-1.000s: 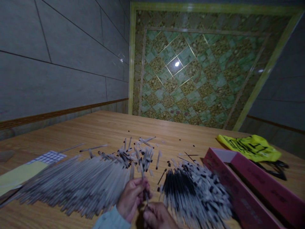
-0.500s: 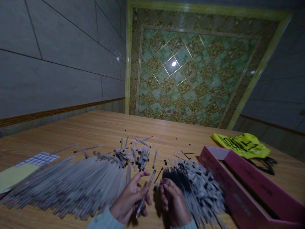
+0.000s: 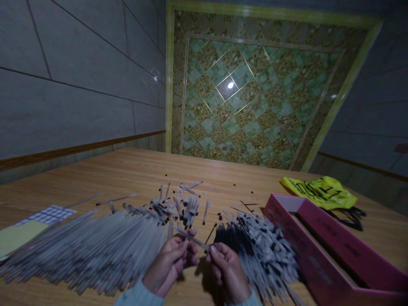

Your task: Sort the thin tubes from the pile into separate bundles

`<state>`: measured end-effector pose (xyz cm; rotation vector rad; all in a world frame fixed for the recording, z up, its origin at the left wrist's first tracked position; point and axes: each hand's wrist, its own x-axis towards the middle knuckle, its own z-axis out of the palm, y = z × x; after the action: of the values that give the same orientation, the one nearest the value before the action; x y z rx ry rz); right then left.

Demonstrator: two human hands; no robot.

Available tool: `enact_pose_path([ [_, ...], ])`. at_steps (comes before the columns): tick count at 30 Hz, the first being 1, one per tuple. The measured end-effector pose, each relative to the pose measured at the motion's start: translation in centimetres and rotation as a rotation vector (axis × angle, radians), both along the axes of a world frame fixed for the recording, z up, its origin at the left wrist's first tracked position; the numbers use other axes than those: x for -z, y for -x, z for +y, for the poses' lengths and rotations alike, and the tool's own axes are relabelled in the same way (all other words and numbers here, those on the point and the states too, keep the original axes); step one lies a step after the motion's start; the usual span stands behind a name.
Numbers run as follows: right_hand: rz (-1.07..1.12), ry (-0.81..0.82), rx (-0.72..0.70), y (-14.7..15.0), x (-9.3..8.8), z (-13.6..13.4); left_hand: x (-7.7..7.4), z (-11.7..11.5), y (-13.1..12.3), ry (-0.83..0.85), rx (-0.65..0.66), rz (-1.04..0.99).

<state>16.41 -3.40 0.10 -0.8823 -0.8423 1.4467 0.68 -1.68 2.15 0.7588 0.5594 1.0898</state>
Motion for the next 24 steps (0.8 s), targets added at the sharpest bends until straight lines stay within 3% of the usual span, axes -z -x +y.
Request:
enact_pose_path([
  [6, -0.041, -0.021, -0.008, 0.9, 0.2, -0.4, 0.4, 0.3, -0.4, -0.107, -0.174, 0.276],
  [13, -0.012, 0.018, -0.1, 1.7, 0.1, -0.6, 0.0, 0.4, -0.2, -0.056, -0.234, 0.201],
  [18, 0.027, 0.039, -0.093, 1.7, 0.9, -0.6, 0.1, 0.5, -0.1, -0.065, -0.234, 0.272],
  [24, -0.099, -0.029, -0.04, 1.4, 1.3, -0.6, 0.4, 0.6, 0.0, -0.041, -0.26, 0.26],
])
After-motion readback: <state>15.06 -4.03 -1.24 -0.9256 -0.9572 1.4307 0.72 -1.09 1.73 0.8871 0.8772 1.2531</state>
